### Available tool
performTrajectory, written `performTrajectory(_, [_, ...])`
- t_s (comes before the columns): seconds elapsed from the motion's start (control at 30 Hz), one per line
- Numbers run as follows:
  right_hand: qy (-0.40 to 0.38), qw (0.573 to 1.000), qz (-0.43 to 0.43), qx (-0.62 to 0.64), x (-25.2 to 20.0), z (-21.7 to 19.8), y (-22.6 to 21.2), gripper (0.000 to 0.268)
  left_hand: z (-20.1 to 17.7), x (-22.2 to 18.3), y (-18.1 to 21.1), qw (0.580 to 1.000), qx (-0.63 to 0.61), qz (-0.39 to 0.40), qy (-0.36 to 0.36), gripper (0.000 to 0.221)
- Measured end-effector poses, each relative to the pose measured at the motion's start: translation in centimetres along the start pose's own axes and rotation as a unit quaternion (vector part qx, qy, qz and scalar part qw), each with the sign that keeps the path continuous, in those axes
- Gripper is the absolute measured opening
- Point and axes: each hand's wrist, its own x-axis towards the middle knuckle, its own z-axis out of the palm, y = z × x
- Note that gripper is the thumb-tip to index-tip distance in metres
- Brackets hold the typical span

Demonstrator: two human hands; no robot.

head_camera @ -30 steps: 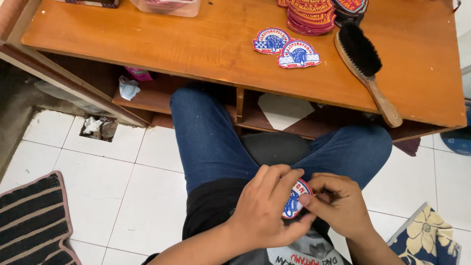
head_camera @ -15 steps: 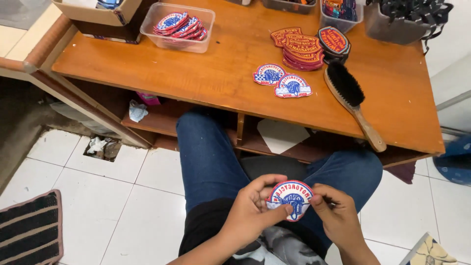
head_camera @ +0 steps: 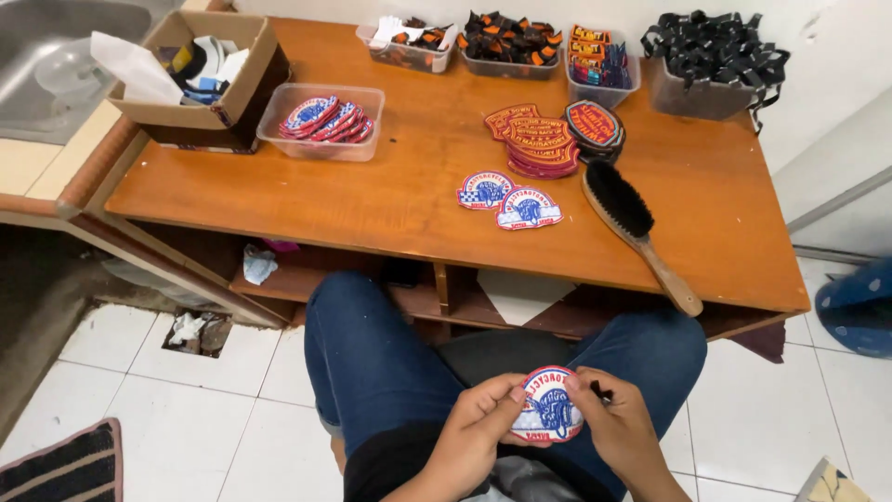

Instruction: Trimming excess threads from embroidered patches using small scissors at a workstation.

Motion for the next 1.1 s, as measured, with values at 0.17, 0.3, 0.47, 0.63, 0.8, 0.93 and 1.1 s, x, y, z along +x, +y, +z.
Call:
performTrajectory(0.17, [-0.023,0.997,-0.078,-0.003,-1.0,0.0,-1.0,0.042,0.8,-0.1,0.2,0.998,0.042,0.017,0.042,0.034])
performTrajectory(0.3, [-0.029,0.989,-0.137,-0.041,-1.4,0.2,-1.1,0.042,2.0,-0.5,0.9,0.995,0.054,0.059,0.066,0.024])
performTrajectory(0.47, [-0.025,0.986,-0.162,-0.034,-2.0,0.0,-0.9,0.042,1.7,-1.3,0.4,0.993,0.058,0.094,0.048,0.027])
performTrajectory(0.63, [0.000,0.989,-0.150,0.018,-2.5,0.1,1.3,0.038,1.7,-2.8,0.8,0.989,0.072,0.112,0.069,0.028])
performTrajectory(0.8, [-0.011,0.983,-0.184,-0.003,-2.7,0.3,0.5,0.039,2.1,-4.5,2.0,0.851,0.359,0.371,0.091,0.025])
performTrajectory(0.93, [-0.002,0.980,-0.194,0.032,-3.0,0.1,0.4,0.040,2.0,-4.3,1.6,0.812,0.387,0.435,0.054,0.026])
performTrajectory(1.1, [-0.017,0.996,-0.073,0.054,-2.8,-0.6,0.1,0.045,0.8,-3.2,0.1,0.813,0.398,0.422,0.051,0.017])
